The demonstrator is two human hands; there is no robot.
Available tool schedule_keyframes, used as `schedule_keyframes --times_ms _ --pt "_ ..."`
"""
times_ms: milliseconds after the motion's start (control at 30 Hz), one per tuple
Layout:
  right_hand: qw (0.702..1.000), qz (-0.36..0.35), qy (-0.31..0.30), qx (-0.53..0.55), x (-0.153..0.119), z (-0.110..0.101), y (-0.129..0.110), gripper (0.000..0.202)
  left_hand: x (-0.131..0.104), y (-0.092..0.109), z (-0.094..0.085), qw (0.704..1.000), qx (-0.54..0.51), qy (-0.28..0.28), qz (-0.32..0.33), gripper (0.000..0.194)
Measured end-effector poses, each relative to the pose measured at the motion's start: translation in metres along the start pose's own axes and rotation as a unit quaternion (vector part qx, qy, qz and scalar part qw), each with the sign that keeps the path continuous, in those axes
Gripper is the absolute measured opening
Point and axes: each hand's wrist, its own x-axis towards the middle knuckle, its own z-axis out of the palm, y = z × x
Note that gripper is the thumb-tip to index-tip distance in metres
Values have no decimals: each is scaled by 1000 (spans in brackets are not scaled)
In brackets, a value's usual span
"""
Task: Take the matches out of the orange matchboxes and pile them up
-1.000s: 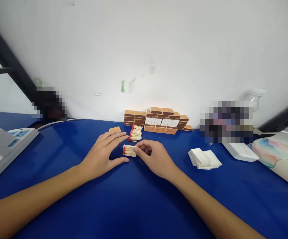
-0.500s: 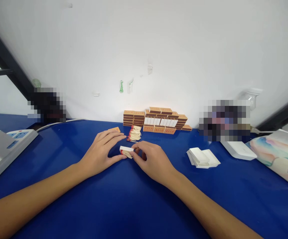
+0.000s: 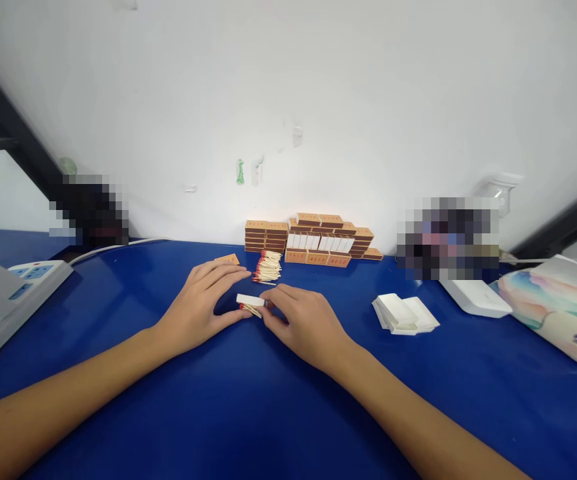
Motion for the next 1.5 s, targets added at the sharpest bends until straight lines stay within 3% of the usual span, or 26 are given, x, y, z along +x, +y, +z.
schedule_keyframes --times_ms 500,933,1500 --pt "997 -55 32 -42 -2 1 4 18 0 0 -1 1000 2 -4 -1 63" --pt "990 -80 18 -115 -2 -2 2 23 1 1 -1 1000 4 -7 -11 65" --pt "986 -107 37 -123 -3 -2 7 26 0 1 0 1000 10 -11 -15 67"
